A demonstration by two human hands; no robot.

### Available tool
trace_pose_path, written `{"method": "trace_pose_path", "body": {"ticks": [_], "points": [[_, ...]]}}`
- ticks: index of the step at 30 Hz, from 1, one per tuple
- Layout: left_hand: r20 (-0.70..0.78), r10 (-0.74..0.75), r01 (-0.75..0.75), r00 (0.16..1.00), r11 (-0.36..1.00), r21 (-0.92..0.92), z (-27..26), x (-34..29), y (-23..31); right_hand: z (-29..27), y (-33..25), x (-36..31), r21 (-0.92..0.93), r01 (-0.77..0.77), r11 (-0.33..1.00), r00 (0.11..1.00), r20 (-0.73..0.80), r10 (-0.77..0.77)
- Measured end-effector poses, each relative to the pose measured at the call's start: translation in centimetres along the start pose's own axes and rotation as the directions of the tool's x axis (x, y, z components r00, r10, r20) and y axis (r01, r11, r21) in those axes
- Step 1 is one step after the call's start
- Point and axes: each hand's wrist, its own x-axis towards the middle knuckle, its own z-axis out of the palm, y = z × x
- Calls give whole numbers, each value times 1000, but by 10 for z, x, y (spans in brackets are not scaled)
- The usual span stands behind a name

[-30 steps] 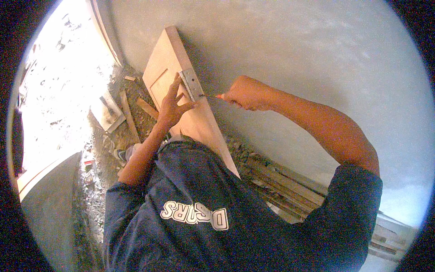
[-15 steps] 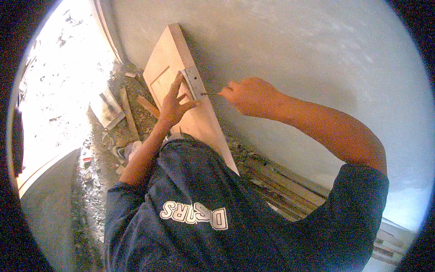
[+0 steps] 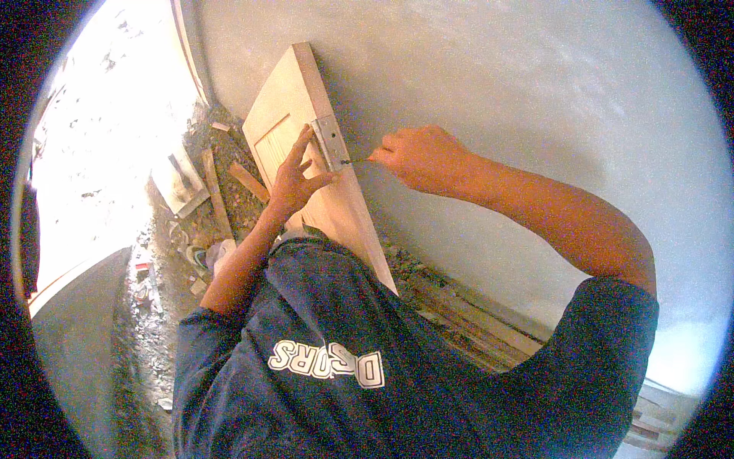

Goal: The person installs a metal hinge onto a wooden door using a screwdriver. They repeatedly pick up screws from a plastic bag, position the hinge, and drive screws into the hinge and door. The door remains leaning against a wall during the process.

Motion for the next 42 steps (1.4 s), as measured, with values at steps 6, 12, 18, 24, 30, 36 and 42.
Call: {"method": "trace_pose_path", "body": {"ticks": [6,12,18,24,30,36,42], "points": [[-13,-57,56,998,996,-70,3,-3,1,2,18,19,537,-735,413,673,648,355],[-26,-8,7,1000,999,-38,0,0,-2,-6,14,19,544,-665,511,743,554,376],[-11,-56,55,998,997,-57,2,-1,4,-5,11,5,-66,52,996,997,66,-48],[-15,-61,59,998,992,-115,5,-6,0,-5,28,27,491,-760,426,632,710,310],[-31,-29,27,999,997,-69,0,3,3,-10,31,24,521,-582,624,796,523,305],[15,-63,65,998,990,-128,1,-1,1,-14,12,17,-50,86,995,992,95,-81],[19,-48,50,999,992,-114,4,-5,-3,-6,39,39,431,-791,435,579,757,303]]}}
